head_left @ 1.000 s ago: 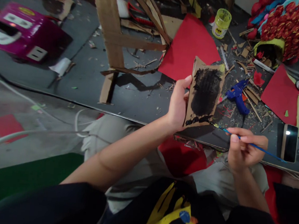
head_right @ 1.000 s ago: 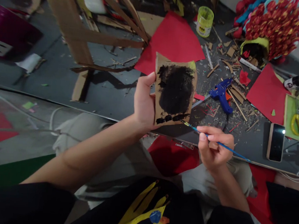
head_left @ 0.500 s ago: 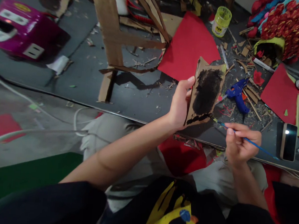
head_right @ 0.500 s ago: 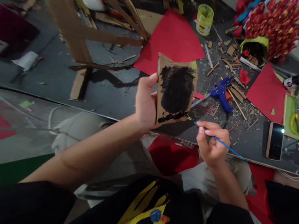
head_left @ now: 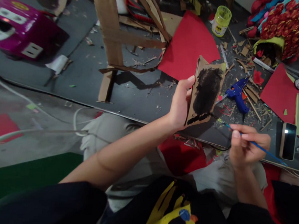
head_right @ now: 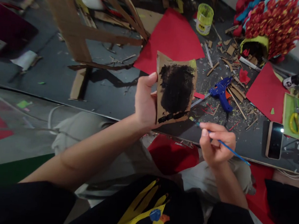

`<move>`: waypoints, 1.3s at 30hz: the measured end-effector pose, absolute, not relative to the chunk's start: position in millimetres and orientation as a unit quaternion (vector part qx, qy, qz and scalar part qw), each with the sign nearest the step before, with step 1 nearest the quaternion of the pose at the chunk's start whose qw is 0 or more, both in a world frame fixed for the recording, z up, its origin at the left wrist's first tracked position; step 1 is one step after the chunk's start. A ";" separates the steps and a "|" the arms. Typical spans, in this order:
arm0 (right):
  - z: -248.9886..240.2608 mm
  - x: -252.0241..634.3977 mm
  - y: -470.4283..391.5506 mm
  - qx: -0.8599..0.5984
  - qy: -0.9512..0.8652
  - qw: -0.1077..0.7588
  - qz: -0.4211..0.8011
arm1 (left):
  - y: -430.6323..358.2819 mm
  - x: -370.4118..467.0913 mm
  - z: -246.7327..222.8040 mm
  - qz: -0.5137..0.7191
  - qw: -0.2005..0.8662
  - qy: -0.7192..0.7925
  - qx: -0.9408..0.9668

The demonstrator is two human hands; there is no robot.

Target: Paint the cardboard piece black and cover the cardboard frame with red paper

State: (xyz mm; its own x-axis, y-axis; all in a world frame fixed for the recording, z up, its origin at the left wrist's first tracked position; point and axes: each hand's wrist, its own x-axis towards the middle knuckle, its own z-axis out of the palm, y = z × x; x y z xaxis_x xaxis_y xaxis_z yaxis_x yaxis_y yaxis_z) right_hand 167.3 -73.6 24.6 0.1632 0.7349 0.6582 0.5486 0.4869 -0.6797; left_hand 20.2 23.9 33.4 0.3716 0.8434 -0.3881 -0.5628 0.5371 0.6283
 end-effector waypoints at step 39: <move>21.1 161.2 -70.7 -0.528 -0.604 0.587 0.112 | 24.2 22.3 38.6 0.527 0.747 0.360 0.188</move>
